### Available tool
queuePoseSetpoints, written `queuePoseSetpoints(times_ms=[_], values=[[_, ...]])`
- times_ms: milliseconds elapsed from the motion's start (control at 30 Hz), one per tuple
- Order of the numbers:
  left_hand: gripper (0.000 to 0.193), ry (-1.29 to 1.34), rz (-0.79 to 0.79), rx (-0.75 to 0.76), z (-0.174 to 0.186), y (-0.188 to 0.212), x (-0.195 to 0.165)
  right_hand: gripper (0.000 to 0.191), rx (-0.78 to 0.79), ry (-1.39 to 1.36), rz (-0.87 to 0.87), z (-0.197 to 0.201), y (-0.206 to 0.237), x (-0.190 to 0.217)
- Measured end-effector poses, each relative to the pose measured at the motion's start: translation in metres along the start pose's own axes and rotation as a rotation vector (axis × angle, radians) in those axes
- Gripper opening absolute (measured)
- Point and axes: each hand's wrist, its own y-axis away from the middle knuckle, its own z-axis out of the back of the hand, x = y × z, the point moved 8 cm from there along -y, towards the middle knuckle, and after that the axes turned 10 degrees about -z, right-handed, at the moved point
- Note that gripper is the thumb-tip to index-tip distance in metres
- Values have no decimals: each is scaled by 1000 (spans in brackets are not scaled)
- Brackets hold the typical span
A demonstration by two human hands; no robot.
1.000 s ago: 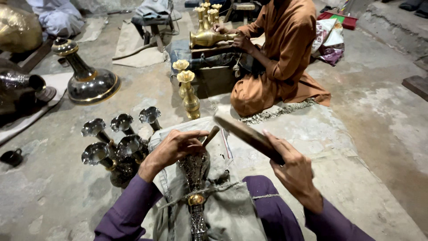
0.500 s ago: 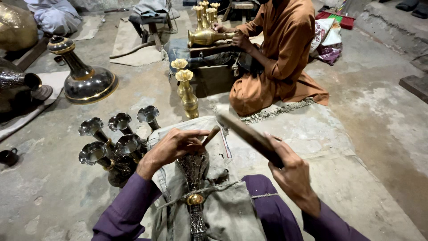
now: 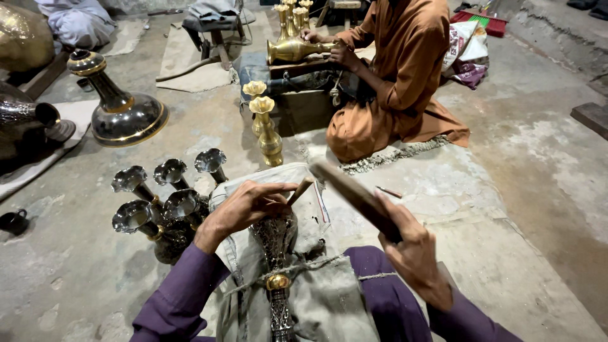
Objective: The person sits cross-legged on the floor with an engraved brass vase on a cloth pad on their lap. They hold a small punch against the vase's surface with one hand and repeatedly strike it with a wooden mallet held in the other hand, working the decorative pattern around the vase.
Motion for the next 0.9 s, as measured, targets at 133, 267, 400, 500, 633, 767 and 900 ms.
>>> queuePoseSetpoints(times_ms=[133, 267, 400, 500, 633, 767, 900], values=[[64, -48, -6, -11, 0, 1, -1, 83, 28, 46, 156, -3, 5, 13], [62, -55, -4, -12, 1, 0, 0, 77, 41, -132, -152, -7, 1, -11], [64, -137, -28, -22, 1, -3, -2, 85, 133, 16, -95, -18, -2, -9], [58, -104, -30, -32, -1, -8, -4, 90, 278, 183, -239, -33, 0, -24], [56, -137, -54, 18, -2, -15, -10, 85, 401, 229, -101, -50, 10, -24], [54, -275, -68, 77, -2, -19, -15, 79, 238, 124, -118, -43, 8, -39], [51, -279, -105, 78, -2, -19, -21, 70, 57, -294, -179, -33, 6, -57]])
